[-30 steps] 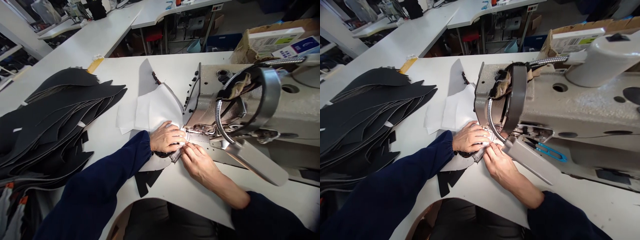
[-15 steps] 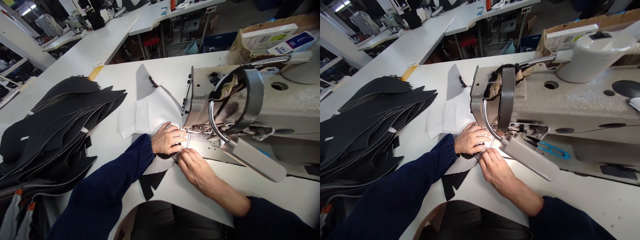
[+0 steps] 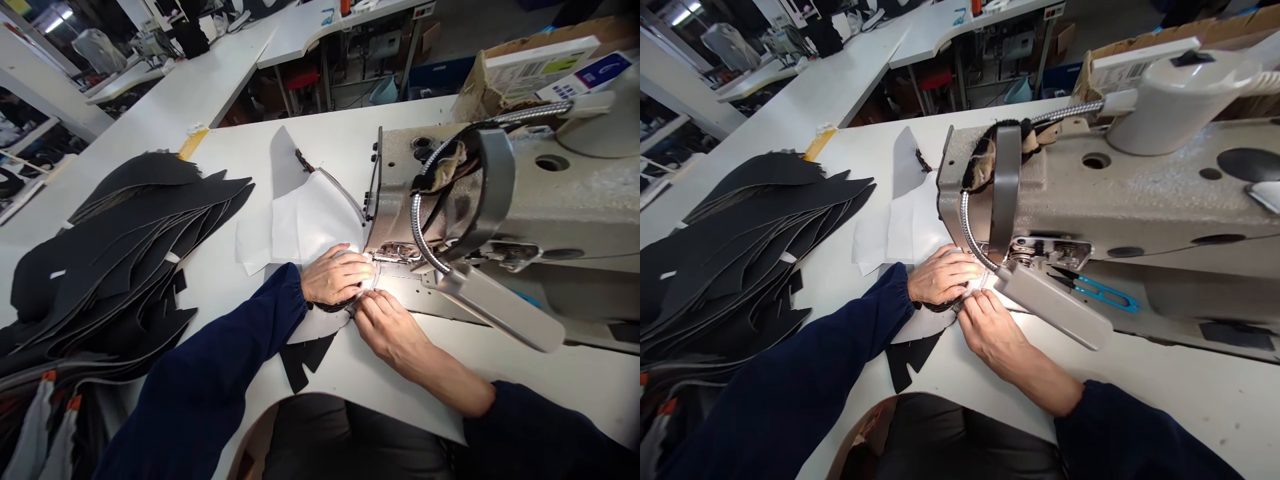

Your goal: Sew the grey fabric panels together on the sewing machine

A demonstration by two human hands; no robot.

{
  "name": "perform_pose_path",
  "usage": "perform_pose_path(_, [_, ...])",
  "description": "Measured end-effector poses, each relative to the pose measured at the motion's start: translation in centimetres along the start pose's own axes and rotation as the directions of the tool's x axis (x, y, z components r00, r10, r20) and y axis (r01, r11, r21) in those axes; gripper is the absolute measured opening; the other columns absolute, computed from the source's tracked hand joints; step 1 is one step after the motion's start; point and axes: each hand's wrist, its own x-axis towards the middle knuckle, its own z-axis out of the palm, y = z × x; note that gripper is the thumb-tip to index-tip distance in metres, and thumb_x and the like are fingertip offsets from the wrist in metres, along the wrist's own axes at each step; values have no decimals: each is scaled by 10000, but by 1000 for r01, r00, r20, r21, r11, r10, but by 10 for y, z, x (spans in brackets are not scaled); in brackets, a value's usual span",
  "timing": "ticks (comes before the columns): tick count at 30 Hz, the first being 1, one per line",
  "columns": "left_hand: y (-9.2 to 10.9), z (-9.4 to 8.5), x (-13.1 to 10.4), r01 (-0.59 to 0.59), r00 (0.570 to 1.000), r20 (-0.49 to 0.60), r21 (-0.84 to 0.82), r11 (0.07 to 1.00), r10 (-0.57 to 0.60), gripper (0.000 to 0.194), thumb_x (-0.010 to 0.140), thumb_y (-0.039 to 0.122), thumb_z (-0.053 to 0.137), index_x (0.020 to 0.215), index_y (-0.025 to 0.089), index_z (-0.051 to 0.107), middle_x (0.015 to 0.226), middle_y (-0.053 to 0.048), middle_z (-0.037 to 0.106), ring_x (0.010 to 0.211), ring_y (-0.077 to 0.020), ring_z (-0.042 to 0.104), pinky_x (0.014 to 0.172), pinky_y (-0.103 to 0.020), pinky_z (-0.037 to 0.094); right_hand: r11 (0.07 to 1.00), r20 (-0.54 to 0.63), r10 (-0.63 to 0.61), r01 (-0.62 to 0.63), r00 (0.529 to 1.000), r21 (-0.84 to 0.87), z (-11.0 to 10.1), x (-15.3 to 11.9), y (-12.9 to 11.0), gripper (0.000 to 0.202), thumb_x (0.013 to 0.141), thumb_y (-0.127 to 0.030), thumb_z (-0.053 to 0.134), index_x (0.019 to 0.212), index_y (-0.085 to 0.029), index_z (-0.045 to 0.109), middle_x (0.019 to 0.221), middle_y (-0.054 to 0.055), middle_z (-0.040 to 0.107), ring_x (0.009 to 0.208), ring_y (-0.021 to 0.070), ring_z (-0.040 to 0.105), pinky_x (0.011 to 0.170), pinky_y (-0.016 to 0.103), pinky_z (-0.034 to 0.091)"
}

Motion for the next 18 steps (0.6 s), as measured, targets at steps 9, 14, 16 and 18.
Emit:
perform_pose_path(9, [2, 0, 1, 71, 997, 14, -67, 995, -70, 373, 953, 410, 398, 1186, 203, 603, 1265, -68, 614, 1219, -251, 486, 1177, -551, 45, 999, -28, 35, -34, 999, 33, 1, 1, -2, 192, 842, -42, 462, 859, -91, 646, 863, 143, 571, 944, 278, 526, 933, 470, 404])
perform_pose_path(14, [4, 0, 5, 104, 994, -9, -56, 993, -105, 356, 952, 409, 414, 1168, 211, 616, 1248, -61, 626, 1195, -250, 505, 1180, -568, 11, 999, -5, 44, -44, 999, 8, 4, 0, 0, 186, 840, -69, 463, 851, -99, 647, 867, 138, 557, 944, 280, 513, 940, 464, 397])
perform_pose_path(16, [4, -1, 6, 115, 993, -19, -59, 992, -116, 358, 956, 422, 409, 1152, 212, 623, 1239, -60, 632, 1175, -244, 517, 1181, -564, -4, 999, -3, 52, -52, 999, 1, 5, 0, 2, 195, 845, -76, 453, 836, -107, 645, 865, 133, 552, 936, 275, 508, 932, 449, 401])
perform_pose_path(18, [5, -1, 7, 118, 992, -30, -61, 991, -120, 353, 956, 423, 413, 1135, 209, 629, 1227, -58, 639, 1157, -240, 528, 1180, -564, -16, 998, -10, 58, -58, 998, -7, 4, 1, 3, 194, 845, -82, 455, 827, -109, 645, 864, 132, 551, 926, 271, 506, 923, 437, 404])
